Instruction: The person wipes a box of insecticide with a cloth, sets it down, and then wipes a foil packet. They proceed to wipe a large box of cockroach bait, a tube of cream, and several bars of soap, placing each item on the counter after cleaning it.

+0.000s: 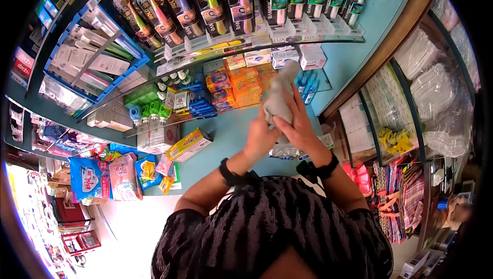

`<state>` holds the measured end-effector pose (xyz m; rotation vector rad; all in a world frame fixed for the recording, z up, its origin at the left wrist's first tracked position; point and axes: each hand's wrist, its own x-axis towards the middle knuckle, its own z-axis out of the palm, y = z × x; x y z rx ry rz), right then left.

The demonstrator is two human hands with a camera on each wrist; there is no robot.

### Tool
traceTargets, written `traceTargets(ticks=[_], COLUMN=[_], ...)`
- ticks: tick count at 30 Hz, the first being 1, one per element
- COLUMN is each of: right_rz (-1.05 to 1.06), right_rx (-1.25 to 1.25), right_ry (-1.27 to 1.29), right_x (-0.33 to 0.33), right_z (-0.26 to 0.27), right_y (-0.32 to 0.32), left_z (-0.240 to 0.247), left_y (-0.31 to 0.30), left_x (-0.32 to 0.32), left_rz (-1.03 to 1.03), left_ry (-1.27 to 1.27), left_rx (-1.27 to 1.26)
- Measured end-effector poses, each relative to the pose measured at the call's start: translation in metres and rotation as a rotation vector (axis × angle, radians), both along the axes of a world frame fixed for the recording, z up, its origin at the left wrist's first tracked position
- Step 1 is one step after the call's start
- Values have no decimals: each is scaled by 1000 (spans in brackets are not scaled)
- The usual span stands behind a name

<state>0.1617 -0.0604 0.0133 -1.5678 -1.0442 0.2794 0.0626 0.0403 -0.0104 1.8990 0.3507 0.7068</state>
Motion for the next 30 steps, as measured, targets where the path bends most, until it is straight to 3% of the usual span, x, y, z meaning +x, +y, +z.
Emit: traceTargets(ticks=[1,5,8,12,13,15,17,19,28,30], right_rz=[-77,-85,-111,-95,-79,132,260,280,316,318], right_rx=[5,156,203,145,101,116,190,181,207,232], right_ry=[-305,-109,362,522,864,923,1013,1065,1244,1330], right_x=[-6,-18,-16,-3,-8,-2,-7,-13,-22,-24], right_z=[1,-13,-22,-26,-8,-16,-18,-16,-17,-19], right_y=[6,15,16,11,4,-2,-5,-6,-8,-6], left_z=[3,15,30,29,26,18,16,20,20,17], left_y=[0,6,2,3,5,11,15,16,9,7], left_x=[-5,-23,-34,-41,-43,-44,-43,-46,-50,-49], left_rz=[-4,-34,-97,-227,-254,-304,-268,-263,-239,-194], left_ry=[35,93,51,-77,-105,-162,-141,-67,-155,-140], left_rx=[-3,-18,-124,-589,-619,-677,-700,-700,-780,-623])
